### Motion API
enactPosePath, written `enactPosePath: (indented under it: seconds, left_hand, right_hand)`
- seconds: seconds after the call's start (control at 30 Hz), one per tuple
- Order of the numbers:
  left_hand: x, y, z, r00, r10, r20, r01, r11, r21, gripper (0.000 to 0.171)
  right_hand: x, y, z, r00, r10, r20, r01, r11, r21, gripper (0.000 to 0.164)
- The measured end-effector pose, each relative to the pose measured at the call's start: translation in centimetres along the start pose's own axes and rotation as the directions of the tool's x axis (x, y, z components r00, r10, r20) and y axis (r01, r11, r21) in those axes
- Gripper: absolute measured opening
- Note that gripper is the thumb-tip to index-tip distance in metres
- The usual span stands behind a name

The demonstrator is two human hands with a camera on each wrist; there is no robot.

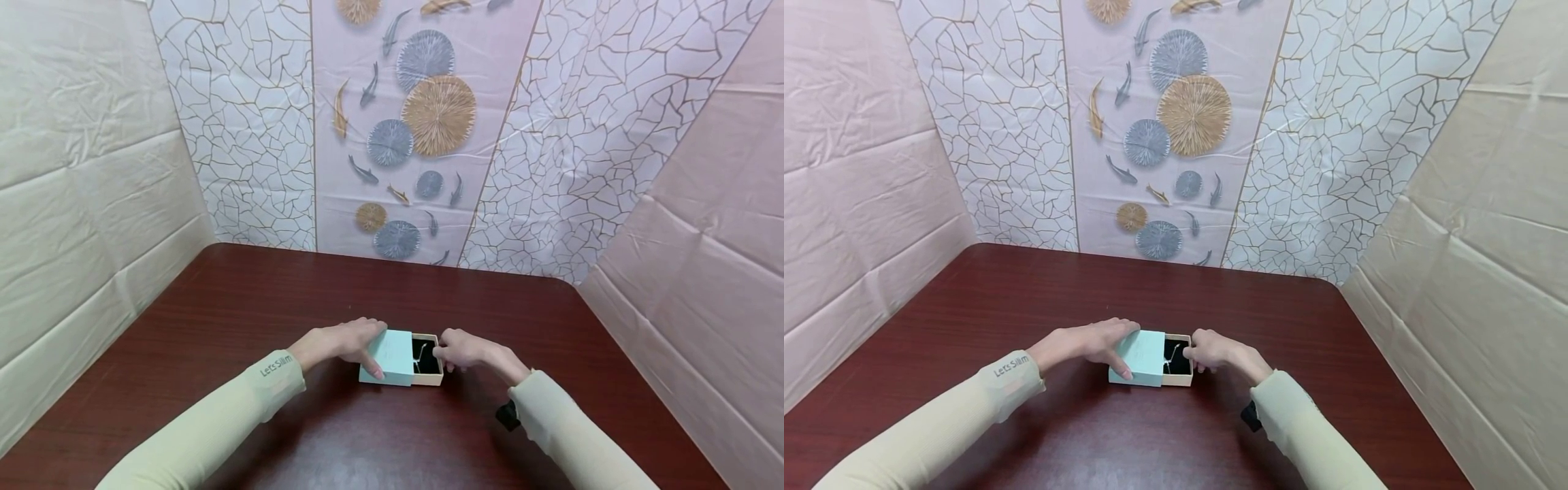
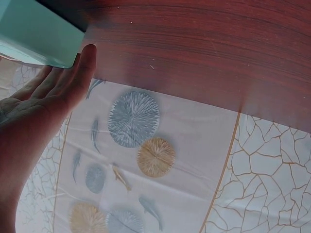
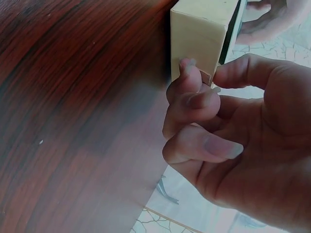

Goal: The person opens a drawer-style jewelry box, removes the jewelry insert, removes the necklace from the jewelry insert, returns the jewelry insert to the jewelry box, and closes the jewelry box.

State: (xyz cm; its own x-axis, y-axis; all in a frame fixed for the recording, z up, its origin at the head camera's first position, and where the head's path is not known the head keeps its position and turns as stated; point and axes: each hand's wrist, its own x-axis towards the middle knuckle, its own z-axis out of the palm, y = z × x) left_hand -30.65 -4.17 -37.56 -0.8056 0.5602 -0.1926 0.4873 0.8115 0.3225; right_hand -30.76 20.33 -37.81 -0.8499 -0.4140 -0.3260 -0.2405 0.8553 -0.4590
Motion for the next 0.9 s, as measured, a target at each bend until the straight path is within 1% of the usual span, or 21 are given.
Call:
enactPosePath:
  seconds: [0.27, 0.4, 0.73, 0.9]
  left_hand:
    - [-0.05, -0.01, -0.08, 1.0, 0.009, -0.001, -0.009, 1.0, 0.003, 0.079]
    - [0.0, -0.06, -0.05, 1.0, 0.014, -0.006, -0.013, 1.0, 0.011, 0.077]
    - [-0.07, -0.16, -0.07, 1.0, 0.021, -0.006, -0.021, 1.0, -0.001, 0.075]
    - [-0.24, -0.06, -0.12, 1.0, 0.028, -0.004, -0.028, 1.0, -0.012, 0.077]
  right_hand:
    - [-0.26, 0.29, -0.18, 1.0, -0.002, -0.009, 0.002, 1.0, -0.013, 0.035]
    - [-0.3, 0.42, -0.3, 1.0, 0.001, -0.007, -0.001, 1.0, -0.018, 0.034]
    - [-0.49, 0.72, -0.58, 1.0, 0.014, -0.002, -0.014, 0.999, -0.036, 0.034]
    - [-0.75, 0.73, -0.73, 1.0, 0.016, 0.005, -0.016, 0.999, -0.039, 0.033]
